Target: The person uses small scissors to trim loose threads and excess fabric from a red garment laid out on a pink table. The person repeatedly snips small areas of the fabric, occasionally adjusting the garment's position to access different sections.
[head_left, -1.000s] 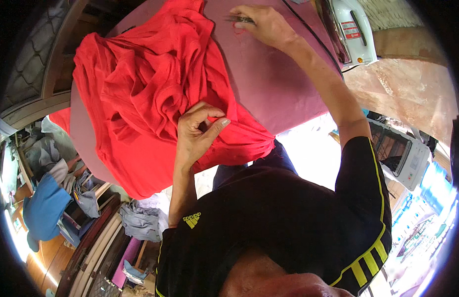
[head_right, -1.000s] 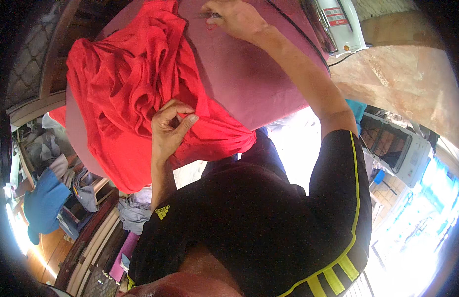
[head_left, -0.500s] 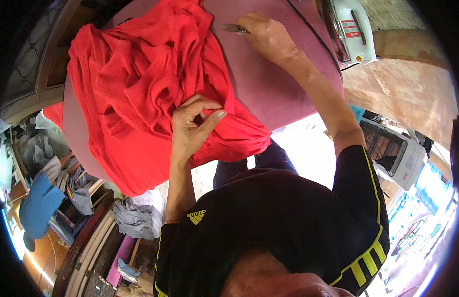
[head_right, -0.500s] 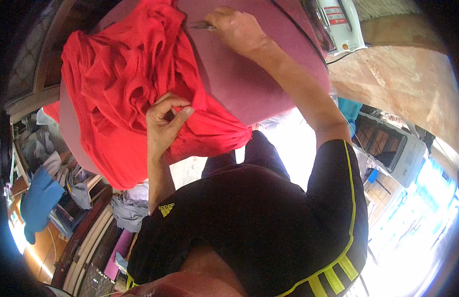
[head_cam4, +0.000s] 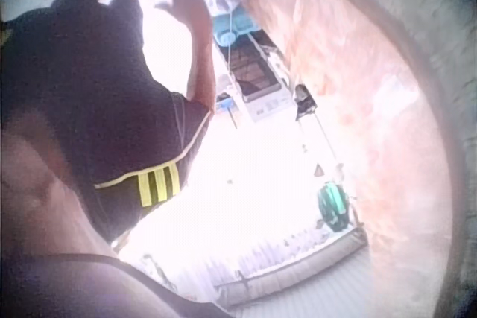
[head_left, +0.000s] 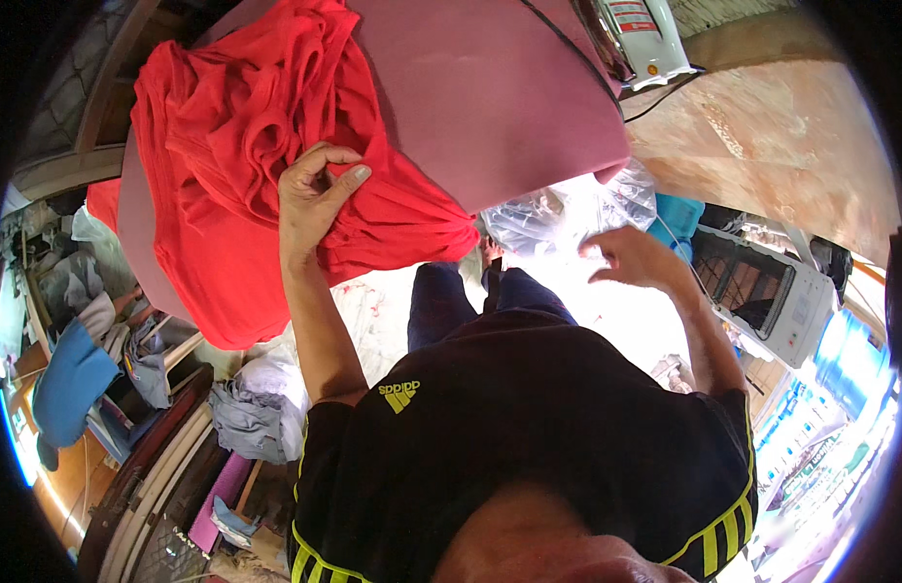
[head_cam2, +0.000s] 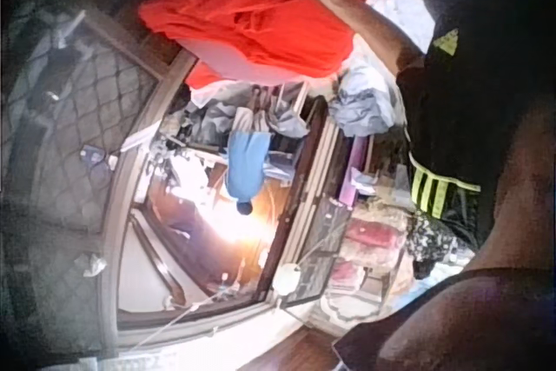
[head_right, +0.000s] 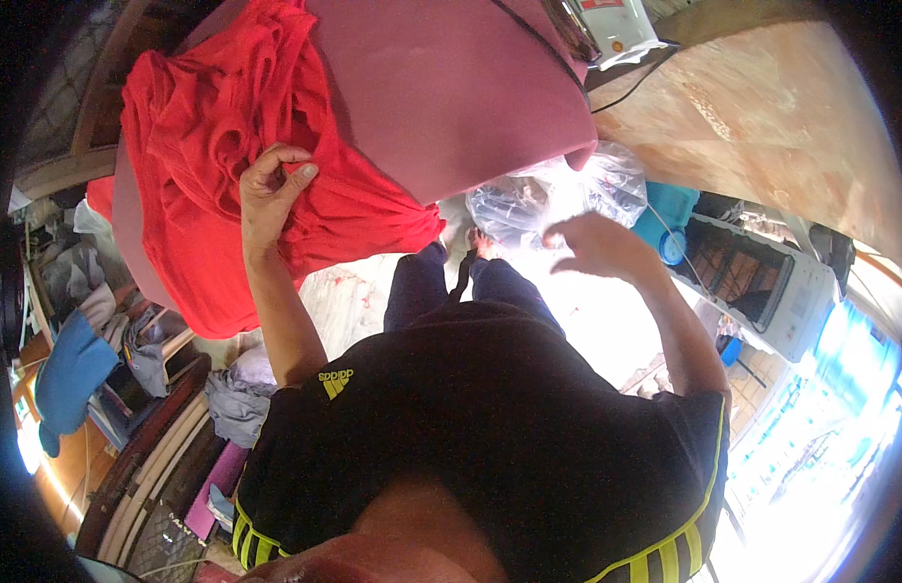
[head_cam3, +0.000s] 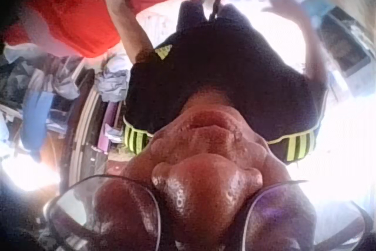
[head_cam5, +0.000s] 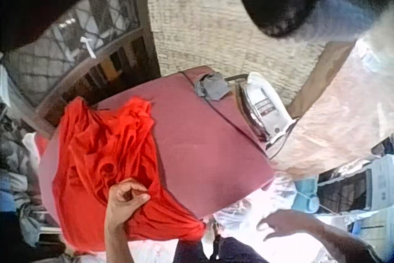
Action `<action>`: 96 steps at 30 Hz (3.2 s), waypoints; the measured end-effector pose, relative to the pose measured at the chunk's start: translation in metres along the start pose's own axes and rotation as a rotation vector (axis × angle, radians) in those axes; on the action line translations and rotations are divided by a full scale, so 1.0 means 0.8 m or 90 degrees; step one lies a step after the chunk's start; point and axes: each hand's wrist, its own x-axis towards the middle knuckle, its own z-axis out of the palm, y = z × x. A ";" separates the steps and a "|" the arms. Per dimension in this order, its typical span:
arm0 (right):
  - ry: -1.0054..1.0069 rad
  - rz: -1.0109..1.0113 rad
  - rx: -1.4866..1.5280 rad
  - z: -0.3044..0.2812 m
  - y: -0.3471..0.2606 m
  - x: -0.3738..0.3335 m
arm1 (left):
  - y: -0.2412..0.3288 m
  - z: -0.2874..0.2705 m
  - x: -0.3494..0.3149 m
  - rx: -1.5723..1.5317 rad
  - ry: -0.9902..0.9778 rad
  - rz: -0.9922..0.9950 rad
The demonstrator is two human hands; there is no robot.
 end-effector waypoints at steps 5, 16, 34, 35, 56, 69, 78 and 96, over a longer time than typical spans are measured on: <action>0.576 -0.179 -0.073 -0.075 -0.018 0.105 | 0.004 0.002 -0.001 0.047 -0.007 -0.041; 0.240 -0.381 0.132 -0.067 -0.106 0.152 | 0.006 0.008 -0.029 0.082 0.030 0.002; 0.359 -0.676 -0.173 -0.022 -0.140 0.250 | 0.005 0.003 -0.073 0.334 0.140 0.147; 0.344 -0.664 -0.135 -0.014 -0.134 0.255 | 0.003 0.003 -0.075 0.320 0.143 0.134; 0.345 -0.686 0.036 -0.024 -0.142 0.251 | 0.008 0.016 -0.059 0.283 0.150 0.084; 0.253 -0.635 0.076 -0.018 -0.154 0.244 | 0.015 0.028 -0.065 0.256 0.235 0.047; 0.318 -0.552 0.110 -0.015 -0.169 0.228 | 0.019 0.042 -0.057 0.443 0.222 0.048; 0.267 -0.490 0.278 -0.029 -0.189 0.236 | 0.017 0.025 -0.054 0.290 0.182 0.072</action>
